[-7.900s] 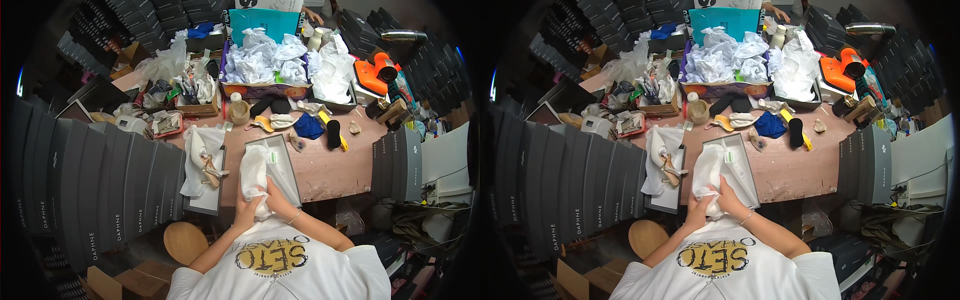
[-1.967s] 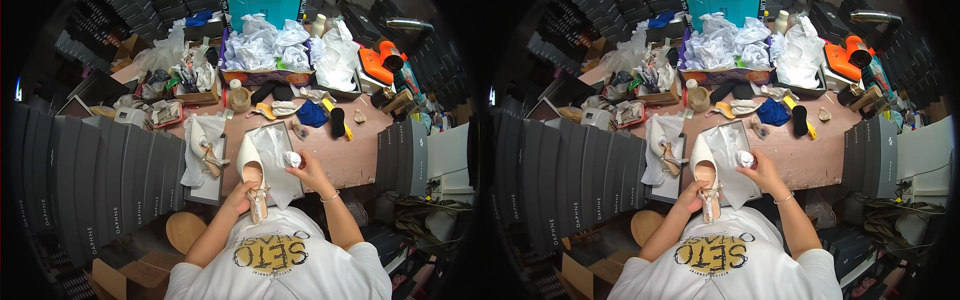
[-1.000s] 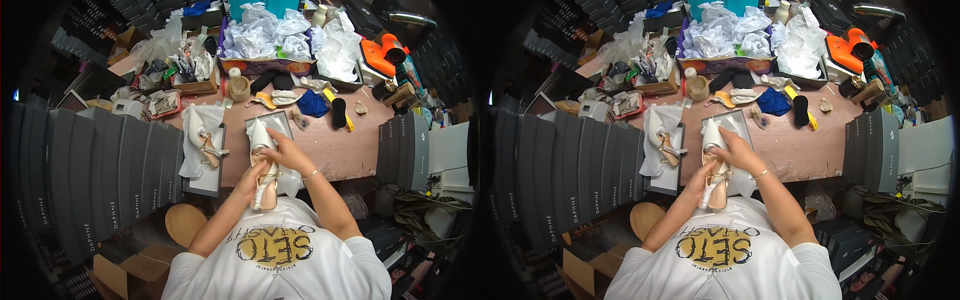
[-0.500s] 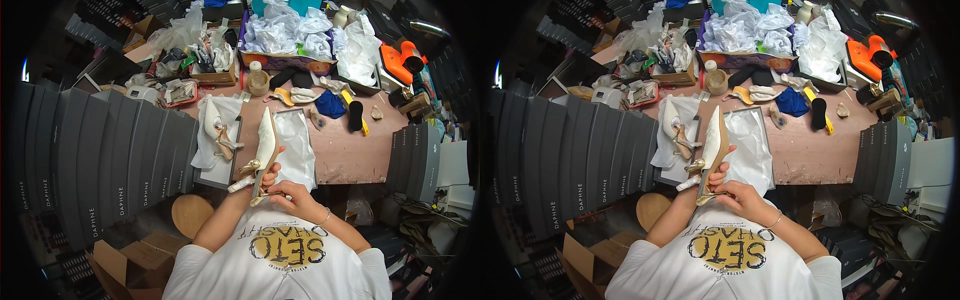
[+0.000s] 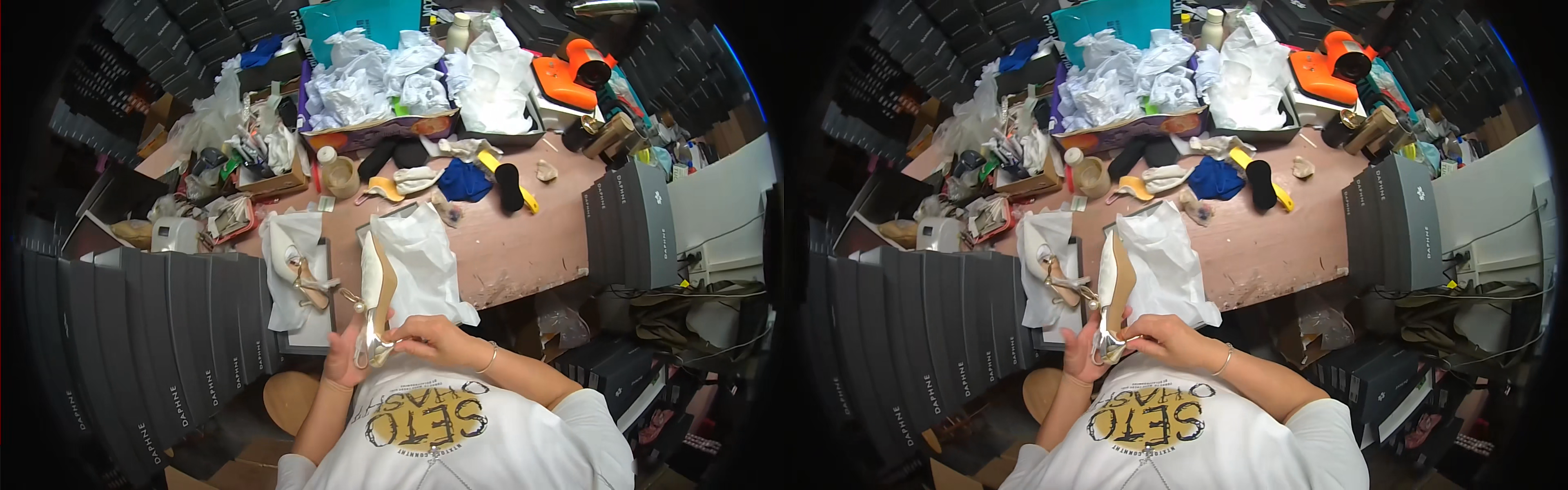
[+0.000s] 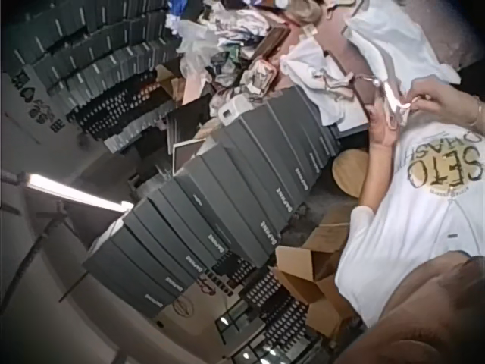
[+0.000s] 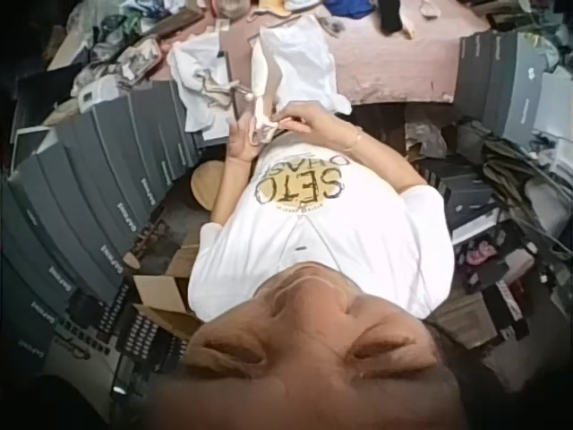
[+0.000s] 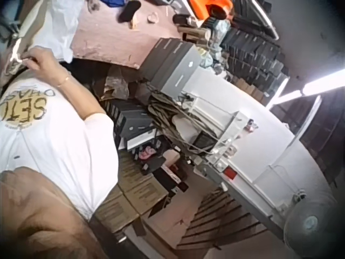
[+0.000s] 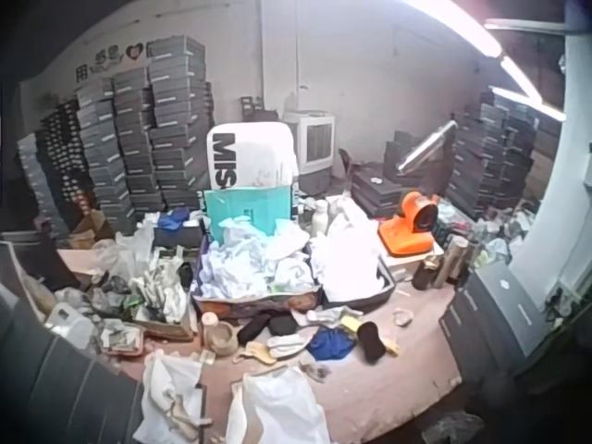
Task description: Packing shoes into boxes and organizing them at a workstation.
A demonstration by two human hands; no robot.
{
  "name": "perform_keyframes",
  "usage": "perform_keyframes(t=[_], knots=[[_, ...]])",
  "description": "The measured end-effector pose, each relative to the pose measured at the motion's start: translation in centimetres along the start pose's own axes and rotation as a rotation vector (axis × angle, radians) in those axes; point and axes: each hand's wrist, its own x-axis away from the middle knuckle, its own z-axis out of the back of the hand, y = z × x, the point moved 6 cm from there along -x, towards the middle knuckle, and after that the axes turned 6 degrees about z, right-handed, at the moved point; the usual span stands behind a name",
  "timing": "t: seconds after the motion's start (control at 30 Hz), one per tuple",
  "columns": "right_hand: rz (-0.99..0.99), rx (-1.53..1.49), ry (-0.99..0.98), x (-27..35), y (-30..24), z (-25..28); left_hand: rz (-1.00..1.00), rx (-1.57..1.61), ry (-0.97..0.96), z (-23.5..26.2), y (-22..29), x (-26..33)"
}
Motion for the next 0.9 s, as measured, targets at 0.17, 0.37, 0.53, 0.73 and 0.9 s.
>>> perform_keyframes(t=[0.17,0.37,0.53,0.73,0.9], knots=[[0.052,-0.017,-0.363,-1.6,-1.0,2.8,0.097,0.012,0.162,2.8,-2.2,-2.3],[-0.003,0.356,0.579,-8.3,6.2,19.3,-0.023,-0.131,0.105,0.2,-0.7,-3.5],[-0.121,0.806,0.346,-16.8,16.5,19.6,-0.094,-0.169,0.262,0.8,-3.3,-7.3],[-0.072,1.085,0.271,-19.1,22.1,18.3,-0.213,-0.418,0.457,3.7,-4.3,-10.1],[0.04,0.183,0.519,-16.2,17.0,21.5,-0.313,-0.344,0.443,2.8,-2.6,-7.5]])
